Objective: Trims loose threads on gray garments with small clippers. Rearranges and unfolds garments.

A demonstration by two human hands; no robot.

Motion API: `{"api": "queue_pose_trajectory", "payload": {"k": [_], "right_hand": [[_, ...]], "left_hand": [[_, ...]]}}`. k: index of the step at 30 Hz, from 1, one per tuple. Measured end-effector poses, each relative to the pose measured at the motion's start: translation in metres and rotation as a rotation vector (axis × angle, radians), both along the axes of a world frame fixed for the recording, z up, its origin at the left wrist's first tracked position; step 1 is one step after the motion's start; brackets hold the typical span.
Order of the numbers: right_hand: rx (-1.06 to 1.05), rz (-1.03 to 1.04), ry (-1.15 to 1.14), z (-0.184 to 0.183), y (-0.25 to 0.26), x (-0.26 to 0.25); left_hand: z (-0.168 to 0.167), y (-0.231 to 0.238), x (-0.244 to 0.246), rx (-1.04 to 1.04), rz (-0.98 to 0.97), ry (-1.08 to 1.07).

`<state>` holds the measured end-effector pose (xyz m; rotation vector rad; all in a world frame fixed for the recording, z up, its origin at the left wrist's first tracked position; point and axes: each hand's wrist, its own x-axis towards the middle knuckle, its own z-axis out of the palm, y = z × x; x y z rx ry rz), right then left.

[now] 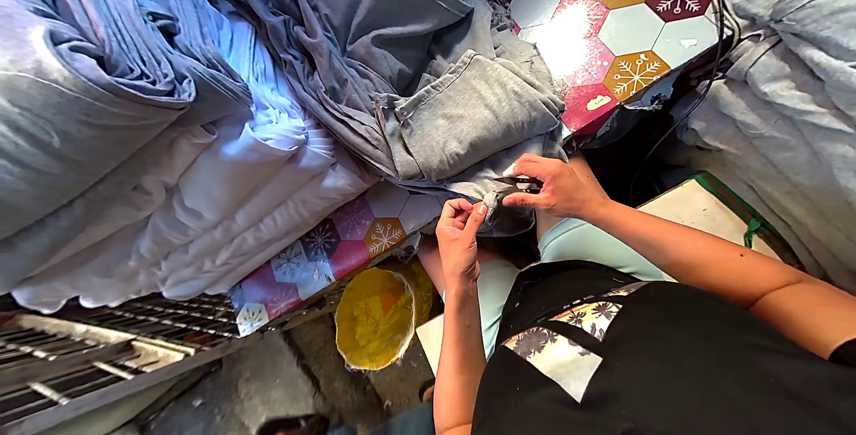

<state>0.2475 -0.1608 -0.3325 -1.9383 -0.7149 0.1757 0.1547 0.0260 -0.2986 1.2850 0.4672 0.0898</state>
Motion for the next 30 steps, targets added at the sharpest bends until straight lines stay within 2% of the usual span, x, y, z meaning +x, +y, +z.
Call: {"api": "queue_pose_trajectory", "payload": {"k": [2, 4, 7, 9, 10, 12, 14, 15, 17, 19, 21, 25, 28, 30], "right_hand": [[-0.115, 0.112, 0.143, -0.003, 0.001, 0.011], [-0.146, 0.106, 0.116, -0.002, 0.003, 0.012], [-0.129, -0.151, -0.251, 0.01, -0.002, -0.004], [-0.123, -0.274, -0.508, 0.005, -0.008, -0.015], [-0.136, -0.295, -0.584, -0.002, -0.012, -0.02], [-0.18, -0.283, -0.649, -0.021, -0.022, -0.031], [-0.216, -0.234, -0.67, -0.042, -0.033, -0.041], [-0.229, -0.192, -0.67, -0.05, -0.038, -0.046], [-0.24, -0.085, -0.646, -0.063, -0.045, -0.052], [-0.262, 0.036, -0.567, -0.071, -0.05, -0.056], [-0.298, 0.117, -0.419, -0.067, -0.052, -0.058], [-0.109, 0.044, -0.155, -0.046, -0.032, -0.059], [0.017, -0.032, -0.102, -0.038, -0.003, -0.051], [0.0, -0.006, -0.123, -0.04, 0.014, -0.045]], "left_hand": [[-0.001, 0.005, -0.003, 0.106, -0.132, -0.042], [-0.005, 0.006, -0.005, 0.405, -0.193, -0.108], [-0.022, 0.006, -0.013, 1.006, 0.002, -0.28], [-0.033, 0.006, -0.015, 1.208, 0.16, -0.312], [-0.038, 0.006, -0.017, 1.234, 0.214, -0.261], [-0.044, 0.005, -0.019, 1.087, 0.256, -0.023], [-0.044, 0.006, -0.02, 0.64, 0.23, 0.223], [-0.043, 0.004, -0.019, 0.317, 0.234, 0.311], [-0.04, -0.001, -0.021, -0.218, 0.292, 0.398], [-0.041, -0.007, -0.025, -0.482, 0.357, 0.333], [-0.043, -0.011, -0.027, -0.525, 0.374, 0.246], [-0.056, -0.013, -0.024, -0.299, 0.284, 0.277], [-0.059, -0.018, -0.019, -0.223, 0.267, 0.335], [-0.055, -0.021, -0.02, -0.223, 0.249, 0.304]]}}
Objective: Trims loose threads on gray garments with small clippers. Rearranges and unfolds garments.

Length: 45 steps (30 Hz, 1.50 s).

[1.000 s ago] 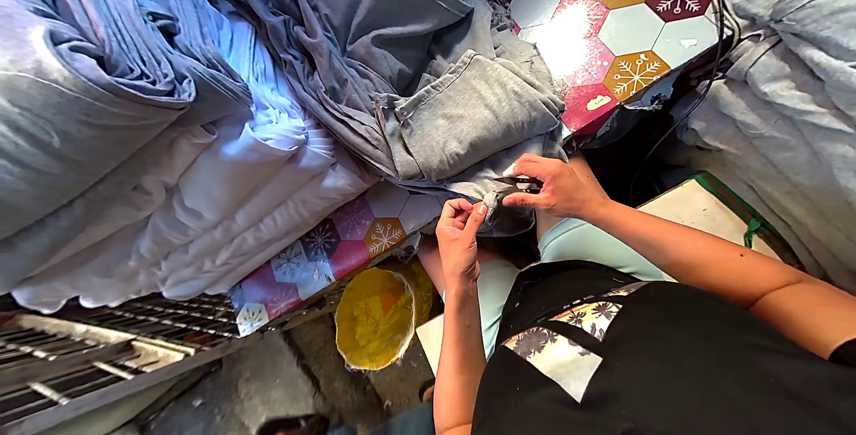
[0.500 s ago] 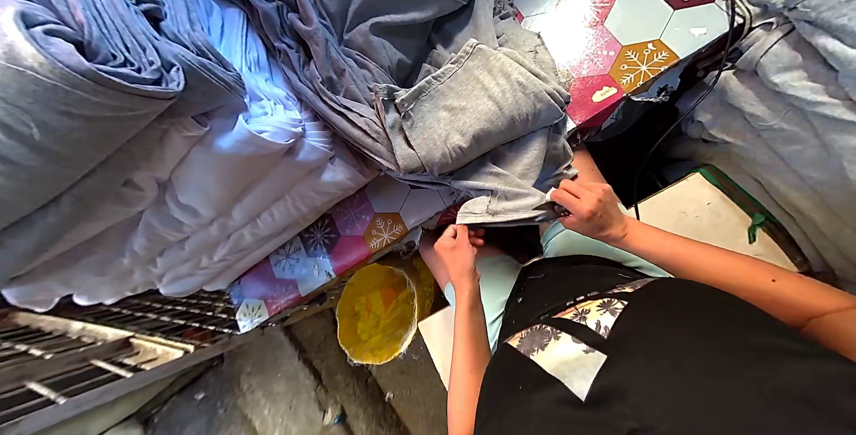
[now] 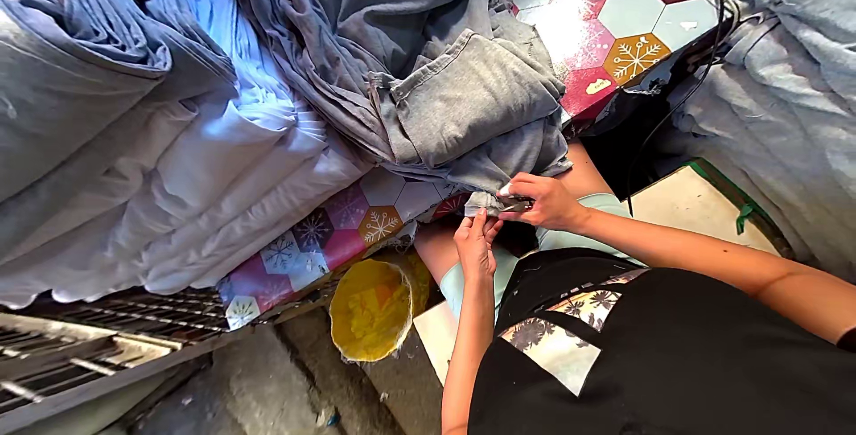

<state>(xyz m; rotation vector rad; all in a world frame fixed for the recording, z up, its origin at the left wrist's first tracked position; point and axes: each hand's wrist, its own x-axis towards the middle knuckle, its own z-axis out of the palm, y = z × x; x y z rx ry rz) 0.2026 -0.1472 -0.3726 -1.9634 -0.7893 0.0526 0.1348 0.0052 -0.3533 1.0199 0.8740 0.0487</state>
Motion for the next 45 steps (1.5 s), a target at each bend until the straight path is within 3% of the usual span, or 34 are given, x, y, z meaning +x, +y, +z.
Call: {"api": "queue_pose_trajectory", "payload": {"k": [2, 4, 8, 12, 15, 21, 26, 28, 31, 33, 39, 45], "right_hand": [[-0.074, 0.047, 0.059, -0.004, 0.011, 0.003], [-0.092, 0.054, 0.258, -0.007, 0.016, 0.006], [0.029, 0.099, 0.558, 0.003, 0.013, 0.012], [-0.031, 0.114, 0.344, -0.006, 0.012, 0.006], [0.002, 0.124, 0.315, -0.008, 0.011, 0.01], [-0.38, 0.203, -0.03, 0.02, 0.004, 0.0], [-0.366, 0.203, 0.293, 0.05, -0.002, -0.02], [-0.283, 0.208, 0.297, 0.052, -0.003, -0.03], [-0.202, 0.288, 0.271, 0.051, -0.001, -0.038], [-0.169, 0.364, 0.372, 0.049, 0.0, -0.038], [0.046, 0.307, 0.757, 0.04, -0.012, -0.025], [0.046, 0.288, 1.093, 0.044, -0.007, -0.024]], "left_hand": [[0.002, -0.001, -0.006, 0.035, -0.029, -0.042], [0.002, -0.002, -0.011, 0.061, -0.038, -0.067], [0.002, -0.002, -0.02, 0.063, -0.013, -0.136], [0.004, -0.004, -0.021, 0.11, -0.04, -0.126], [0.005, -0.008, -0.021, 0.148, -0.008, -0.157], [-0.006, -0.002, -0.031, 0.426, -0.182, -0.312], [0.0, 0.004, -0.038, 0.834, -0.401, -0.273], [0.002, 0.005, -0.04, 0.78, -0.411, -0.288], [0.008, 0.005, -0.038, 0.535, -0.373, -0.209], [0.01, 0.004, -0.035, 0.448, -0.334, -0.162], [0.013, 0.003, -0.04, 0.454, -0.249, -0.284], [0.015, -0.001, -0.04, 0.44, -0.201, -0.347]]}}
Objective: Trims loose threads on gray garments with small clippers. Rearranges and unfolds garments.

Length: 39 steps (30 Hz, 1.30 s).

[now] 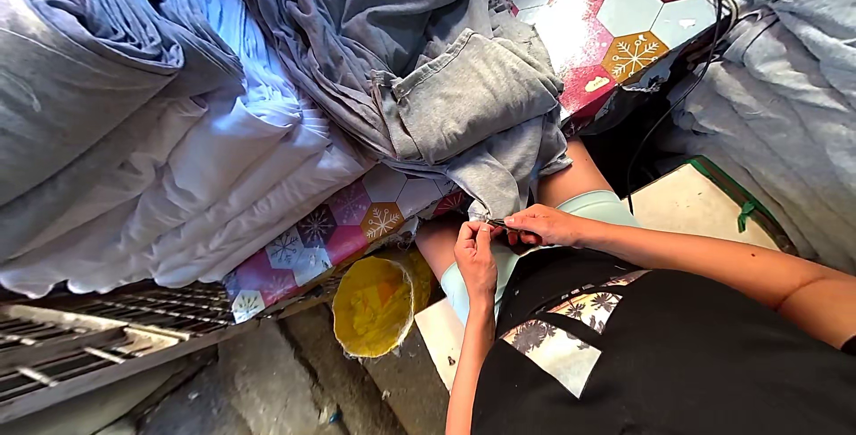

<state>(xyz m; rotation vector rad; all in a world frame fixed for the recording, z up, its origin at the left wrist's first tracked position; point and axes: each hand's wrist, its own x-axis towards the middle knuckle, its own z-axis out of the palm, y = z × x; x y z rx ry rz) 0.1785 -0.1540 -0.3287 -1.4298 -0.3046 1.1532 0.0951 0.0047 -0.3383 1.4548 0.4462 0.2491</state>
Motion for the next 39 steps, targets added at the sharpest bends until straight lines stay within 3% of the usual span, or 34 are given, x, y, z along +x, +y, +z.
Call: {"api": "queue_pose_trajectory", "payload": {"k": [10, 20, 27, 32, 34, 37, 39], "right_hand": [[-0.019, -0.125, 0.429, 0.011, 0.008, -0.001], [-0.025, -0.232, 0.498, 0.005, 0.012, -0.003], [-0.054, -0.236, 0.434, 0.001, 0.011, -0.003], [-0.015, -0.172, 0.541, 0.008, 0.005, -0.003], [-0.069, -0.149, 0.346, 0.012, 0.002, -0.004], [-0.183, -0.173, -0.343, 0.001, -0.002, -0.003], [-0.222, -0.185, -0.614, -0.013, 0.001, 0.001]], "left_hand": [[-0.002, -0.004, 0.001, 0.015, 0.012, -0.008], [-0.004, -0.007, 0.005, -0.026, 0.012, -0.019], [-0.006, -0.009, 0.006, -0.013, 0.007, -0.004], [-0.007, -0.009, 0.007, -0.054, 0.044, 0.002], [-0.006, -0.009, 0.006, -0.078, 0.052, 0.004], [-0.004, -0.007, 0.004, -0.106, 0.054, 0.016], [-0.004, -0.008, 0.004, -0.126, 0.043, 0.027]]}}
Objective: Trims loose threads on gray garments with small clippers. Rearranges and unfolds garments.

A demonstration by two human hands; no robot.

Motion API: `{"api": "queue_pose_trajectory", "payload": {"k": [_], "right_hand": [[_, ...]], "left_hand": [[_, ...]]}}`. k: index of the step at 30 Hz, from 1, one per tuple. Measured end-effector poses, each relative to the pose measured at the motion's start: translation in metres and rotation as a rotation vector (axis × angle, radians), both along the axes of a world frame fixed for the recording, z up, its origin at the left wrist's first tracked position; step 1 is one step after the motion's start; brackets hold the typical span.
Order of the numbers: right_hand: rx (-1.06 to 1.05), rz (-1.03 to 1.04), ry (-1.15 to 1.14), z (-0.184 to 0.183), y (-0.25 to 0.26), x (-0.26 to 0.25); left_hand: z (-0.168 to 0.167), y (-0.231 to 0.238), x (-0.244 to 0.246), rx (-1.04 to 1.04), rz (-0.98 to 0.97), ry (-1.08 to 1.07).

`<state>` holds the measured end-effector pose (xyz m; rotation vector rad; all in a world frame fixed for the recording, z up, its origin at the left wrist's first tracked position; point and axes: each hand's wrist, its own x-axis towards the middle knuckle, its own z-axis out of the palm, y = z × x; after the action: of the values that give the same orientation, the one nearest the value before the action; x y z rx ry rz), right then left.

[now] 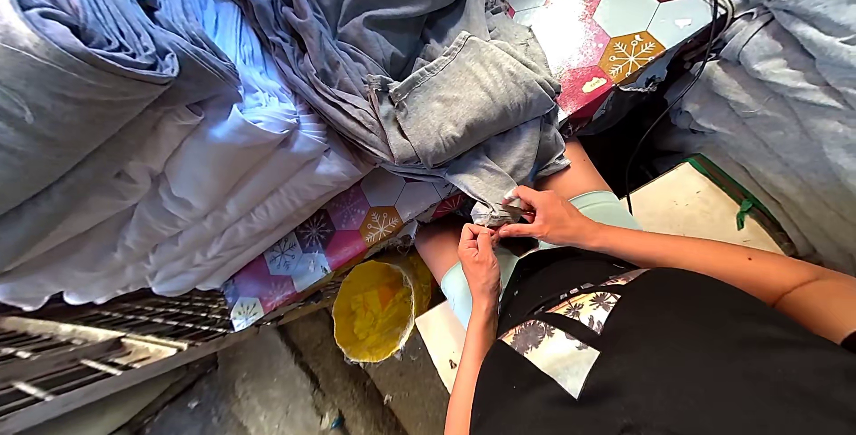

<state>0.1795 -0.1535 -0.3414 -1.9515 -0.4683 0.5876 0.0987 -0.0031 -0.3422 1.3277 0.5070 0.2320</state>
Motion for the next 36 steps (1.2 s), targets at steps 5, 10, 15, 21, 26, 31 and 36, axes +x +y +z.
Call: {"api": "queue_pose_trajectory", "payload": {"k": [5, 10, 15, 21, 26, 31, 36], "right_hand": [[-0.026, 0.035, -0.189, 0.003, 0.006, 0.002], [-0.149, 0.091, -0.5, 0.004, -0.009, -0.005], [-0.128, -0.031, -0.686, -0.002, -0.004, -0.011], [-0.176, -0.093, -0.73, 0.002, 0.001, -0.012], [-0.19, -0.089, -0.698, 0.004, 0.0, -0.013], [-0.166, -0.099, -0.615, 0.006, 0.0, -0.012], [-0.162, -0.11, -0.56, 0.004, -0.002, -0.011]], "left_hand": [[0.004, -0.001, 0.004, 0.009, -0.01, -0.002], [0.005, -0.002, 0.005, -0.017, -0.006, -0.032], [0.004, -0.006, 0.006, 0.024, -0.027, -0.034], [0.002, -0.01, 0.008, 0.124, -0.062, -0.048], [0.002, -0.012, 0.009, 0.183, -0.065, -0.054], [0.0, -0.01, 0.008, 0.172, -0.06, -0.044], [0.001, -0.009, 0.008, 0.16, -0.059, -0.054]]}}
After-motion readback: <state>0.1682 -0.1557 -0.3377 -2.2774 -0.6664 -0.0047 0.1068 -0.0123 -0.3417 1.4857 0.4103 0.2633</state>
